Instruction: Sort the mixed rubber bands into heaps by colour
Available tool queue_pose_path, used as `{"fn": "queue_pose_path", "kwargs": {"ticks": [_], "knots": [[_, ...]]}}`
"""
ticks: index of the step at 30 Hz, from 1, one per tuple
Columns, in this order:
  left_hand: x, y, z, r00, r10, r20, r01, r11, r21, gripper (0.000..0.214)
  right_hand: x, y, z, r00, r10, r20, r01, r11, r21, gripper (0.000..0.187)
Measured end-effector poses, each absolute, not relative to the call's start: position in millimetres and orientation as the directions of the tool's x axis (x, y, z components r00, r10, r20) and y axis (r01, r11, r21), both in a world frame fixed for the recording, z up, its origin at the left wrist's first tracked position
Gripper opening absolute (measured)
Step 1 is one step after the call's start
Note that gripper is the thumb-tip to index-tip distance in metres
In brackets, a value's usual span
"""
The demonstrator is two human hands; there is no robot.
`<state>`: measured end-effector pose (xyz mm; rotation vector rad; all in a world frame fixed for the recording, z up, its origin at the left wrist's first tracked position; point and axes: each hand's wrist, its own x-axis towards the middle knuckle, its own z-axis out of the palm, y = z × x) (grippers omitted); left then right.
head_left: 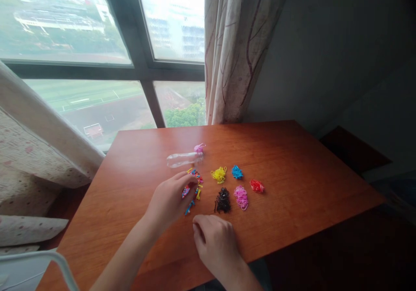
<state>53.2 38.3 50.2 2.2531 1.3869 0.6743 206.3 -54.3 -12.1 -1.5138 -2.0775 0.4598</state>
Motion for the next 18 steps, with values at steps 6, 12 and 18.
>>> {"fn": "queue_pose_path", "kwargs": {"ticks": [6, 12, 18], "knots": [[85, 66, 56, 0.471, 0.865, 0.174, 0.748, -0.496, 0.440, 0.015, 206, -55, -10, -0.243, 0.947, 0.209, 0.783, 0.318, -0.534, 0.014], [115, 85, 43, 0.448, 0.881, 0.152, 0.789, -0.469, 0.396, 0.016, 206, -54, -9, -0.243, 0.949, 0.201, 0.786, 0.314, -0.533, 0.016], [104, 81, 45, 0.437, 0.889, 0.136, 0.819, -0.456, 0.348, 0.018, 206, -55, -10, -0.245, 0.949, 0.196, 0.774, 0.313, -0.550, 0.016]]}}
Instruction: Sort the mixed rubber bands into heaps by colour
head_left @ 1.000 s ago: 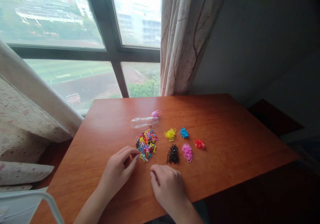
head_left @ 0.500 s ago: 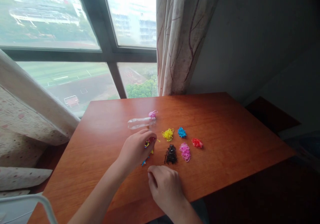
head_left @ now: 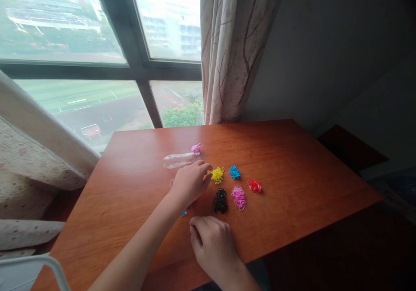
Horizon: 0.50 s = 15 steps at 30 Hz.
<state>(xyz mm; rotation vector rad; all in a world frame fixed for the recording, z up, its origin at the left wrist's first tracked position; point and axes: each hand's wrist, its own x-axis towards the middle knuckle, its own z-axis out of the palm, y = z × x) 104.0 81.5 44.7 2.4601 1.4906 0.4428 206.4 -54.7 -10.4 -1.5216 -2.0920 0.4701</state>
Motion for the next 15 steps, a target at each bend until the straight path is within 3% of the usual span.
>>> {"fn": "queue_pose_path", "kwargs": {"ticks": [6, 15], "knots": [[55, 58, 52, 0.368, 0.914, 0.171, 0.828, -0.406, 0.387, 0.020, 206, -53, -8, -0.240, 0.952, 0.191, 0.778, 0.306, -0.549, 0.016], [8, 16, 18, 0.200, 0.964, 0.173, 0.833, -0.261, 0.488, 0.020, 198, -51, -5, -0.177, 0.969, 0.172, 0.858, 0.238, -0.456, 0.025]]}}
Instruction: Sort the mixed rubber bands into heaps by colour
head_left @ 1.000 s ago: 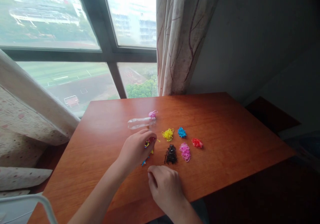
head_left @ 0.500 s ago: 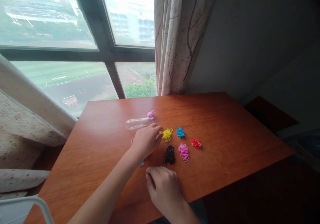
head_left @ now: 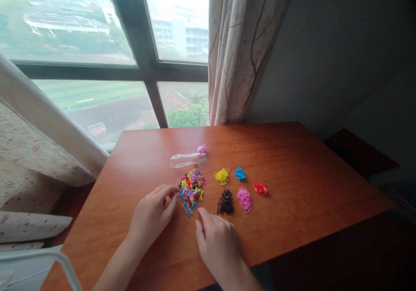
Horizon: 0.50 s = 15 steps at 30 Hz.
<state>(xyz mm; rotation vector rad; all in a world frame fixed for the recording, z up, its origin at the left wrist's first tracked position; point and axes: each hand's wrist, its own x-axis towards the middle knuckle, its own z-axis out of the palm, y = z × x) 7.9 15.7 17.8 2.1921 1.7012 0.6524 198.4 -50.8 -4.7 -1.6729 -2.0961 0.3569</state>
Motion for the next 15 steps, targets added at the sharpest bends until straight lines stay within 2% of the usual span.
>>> {"fn": "queue_pose_path", "kwargs": {"ticks": [5, 10, 15], "knots": [[7, 10, 7, 0.177, 0.972, 0.153, 0.817, -0.232, 0.527, 0.018, 192, -38, 4, -0.118, 0.986, 0.116, 0.897, 0.156, -0.413, 0.026], [9, 10, 5, 0.200, 0.973, 0.115, 0.840, -0.231, 0.490, 0.018, 187, -29, 19, -0.042, 0.999, -0.029, 0.941, 0.030, -0.337, 0.029], [10, 10, 6, 0.213, 0.972, 0.103, 0.844, -0.236, 0.482, 0.019, 184, -22, 22, -0.076, 0.994, -0.076, 0.935, 0.044, -0.353, 0.032]]}}
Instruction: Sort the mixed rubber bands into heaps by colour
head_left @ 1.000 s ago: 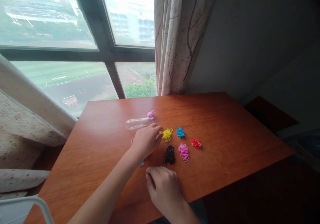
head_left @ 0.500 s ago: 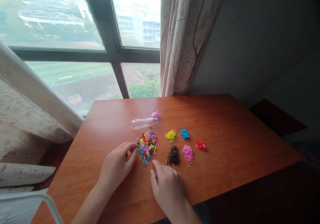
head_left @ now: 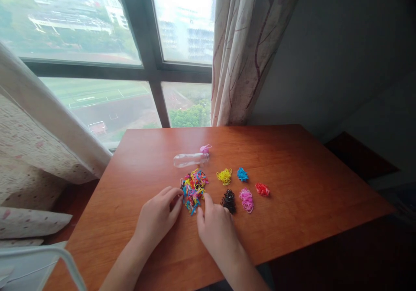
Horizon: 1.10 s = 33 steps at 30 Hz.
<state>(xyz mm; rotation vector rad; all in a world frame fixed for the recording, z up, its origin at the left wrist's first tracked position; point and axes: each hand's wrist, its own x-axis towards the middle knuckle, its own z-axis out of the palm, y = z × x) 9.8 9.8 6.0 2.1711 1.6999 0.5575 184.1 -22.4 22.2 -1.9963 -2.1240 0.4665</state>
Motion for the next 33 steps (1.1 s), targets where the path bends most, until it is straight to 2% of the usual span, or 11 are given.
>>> {"fn": "queue_pose_path", "kwargs": {"ticks": [7, 14, 28, 33], "knots": [[12, 8, 8, 0.250, 0.961, 0.115, 0.837, -0.274, 0.474, 0.018, 186, -17, 20, -0.103, 0.995, -0.008, 0.927, 0.093, -0.363, 0.033], [13, 8, 9, 0.256, 0.963, 0.080, 0.841, -0.262, 0.473, 0.019, 175, -17, 11, -0.248, 0.959, 0.135, 0.860, 0.282, -0.426, 0.006], [14, 11, 9, 0.272, 0.958, 0.091, 0.816, -0.280, 0.505, 0.018, 175, -17, 14, -0.164, 0.981, 0.102, 0.882, 0.193, -0.430, 0.009], [14, 12, 8, 0.276, 0.958, 0.079, 0.821, -0.278, 0.499, 0.020, 180, -22, 17, -0.164, 0.986, 0.043, 0.883, 0.166, -0.438, 0.008]]}}
